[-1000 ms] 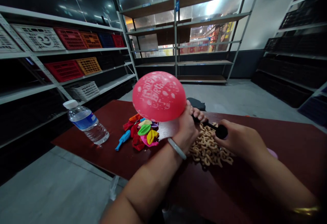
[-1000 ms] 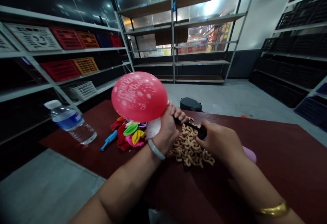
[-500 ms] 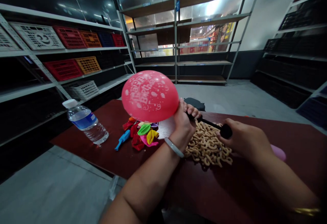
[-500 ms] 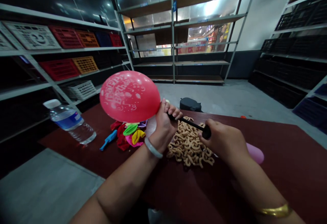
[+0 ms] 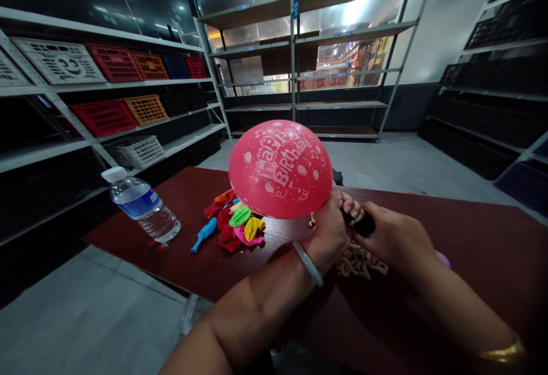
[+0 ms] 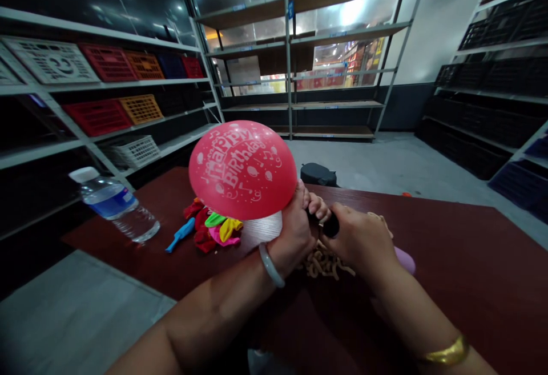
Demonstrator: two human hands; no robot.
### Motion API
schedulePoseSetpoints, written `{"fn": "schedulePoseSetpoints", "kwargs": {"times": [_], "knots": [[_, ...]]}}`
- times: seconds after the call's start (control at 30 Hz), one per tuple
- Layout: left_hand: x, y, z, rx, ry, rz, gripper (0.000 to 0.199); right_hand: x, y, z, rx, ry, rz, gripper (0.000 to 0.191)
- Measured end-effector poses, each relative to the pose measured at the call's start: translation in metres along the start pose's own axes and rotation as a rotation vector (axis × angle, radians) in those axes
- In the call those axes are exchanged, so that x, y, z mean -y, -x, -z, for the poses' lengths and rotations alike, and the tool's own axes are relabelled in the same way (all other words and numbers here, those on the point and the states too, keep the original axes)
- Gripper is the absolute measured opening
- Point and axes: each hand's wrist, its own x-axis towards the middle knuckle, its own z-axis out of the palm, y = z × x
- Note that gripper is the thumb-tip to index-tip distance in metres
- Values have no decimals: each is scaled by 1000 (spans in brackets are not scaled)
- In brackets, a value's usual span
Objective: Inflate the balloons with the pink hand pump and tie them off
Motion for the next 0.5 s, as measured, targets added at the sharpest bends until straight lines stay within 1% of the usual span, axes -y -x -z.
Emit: {"fn": "schedulePoseSetpoints", "kwargs": {"times": [0.07,0.13,0.23,0.3,0.37,0.43,0.5], "knots": [[-7,-4,0,-1,-7,19,55,1,-1,-1,3,6,-5,36],[-19,-10,1,7,4,16,54,0,-1,-1,-6,28,-6,40],[-47,-23,6,1,45,-38,51,-7,-2,1,-24,69,1,40],[-66,-32,12,-23,74,-82,50,-14,-4,2,-11,81,5,37],[-82,-40,17,-44,101,-129,49,-21,-5,4,17,85,0,36],[-90,-45,22,-51,113,-166,48,-26,-7,4,36,97,-16,37],[-90,-45,22,-51,109,-177,49,-29,-7,5,34,121,-32,38]]}}
